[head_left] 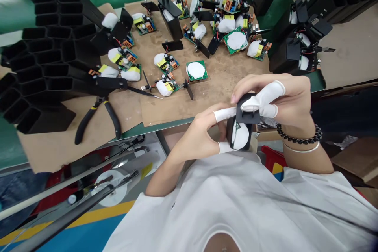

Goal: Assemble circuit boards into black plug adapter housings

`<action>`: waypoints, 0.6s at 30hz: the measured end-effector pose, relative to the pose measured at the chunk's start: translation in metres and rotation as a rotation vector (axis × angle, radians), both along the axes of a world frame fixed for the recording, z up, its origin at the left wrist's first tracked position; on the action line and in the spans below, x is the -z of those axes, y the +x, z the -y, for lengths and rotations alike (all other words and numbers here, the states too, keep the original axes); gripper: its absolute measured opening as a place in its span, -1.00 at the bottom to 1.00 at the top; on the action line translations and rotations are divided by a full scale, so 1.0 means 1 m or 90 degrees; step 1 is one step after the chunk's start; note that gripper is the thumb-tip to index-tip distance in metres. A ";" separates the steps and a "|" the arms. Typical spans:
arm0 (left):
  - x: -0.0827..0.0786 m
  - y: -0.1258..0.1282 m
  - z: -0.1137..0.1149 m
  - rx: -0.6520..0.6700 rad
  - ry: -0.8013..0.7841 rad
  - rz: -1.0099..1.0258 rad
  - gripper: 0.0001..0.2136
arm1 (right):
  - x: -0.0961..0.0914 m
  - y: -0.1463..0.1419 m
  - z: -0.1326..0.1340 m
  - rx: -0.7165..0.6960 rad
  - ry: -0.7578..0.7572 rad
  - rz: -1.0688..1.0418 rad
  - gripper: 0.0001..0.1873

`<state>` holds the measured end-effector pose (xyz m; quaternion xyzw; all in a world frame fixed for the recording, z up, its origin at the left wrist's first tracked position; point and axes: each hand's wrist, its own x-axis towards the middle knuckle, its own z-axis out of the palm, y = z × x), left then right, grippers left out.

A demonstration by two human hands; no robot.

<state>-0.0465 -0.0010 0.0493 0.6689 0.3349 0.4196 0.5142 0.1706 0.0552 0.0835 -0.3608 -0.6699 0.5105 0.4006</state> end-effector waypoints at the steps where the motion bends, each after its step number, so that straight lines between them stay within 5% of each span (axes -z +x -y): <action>1: 0.001 0.000 0.000 -0.006 -0.017 -0.008 -0.48 | 0.000 -0.001 0.001 0.002 0.015 0.010 -0.60; 5: 0.002 -0.001 -0.005 0.010 -0.086 0.003 -0.46 | -0.007 0.005 0.004 0.008 0.092 0.028 -0.90; 9: 0.004 -0.002 -0.010 0.003 -0.118 0.009 -0.44 | -0.021 0.016 0.011 -0.030 0.094 0.150 -0.80; 15: 0.014 0.009 -0.010 -0.143 -0.043 -0.043 -0.45 | -0.023 0.005 0.040 0.165 0.080 0.216 -0.80; 18: 0.016 0.011 -0.011 -0.136 -0.024 -0.045 -0.45 | -0.021 -0.003 0.048 0.242 0.052 0.194 -0.83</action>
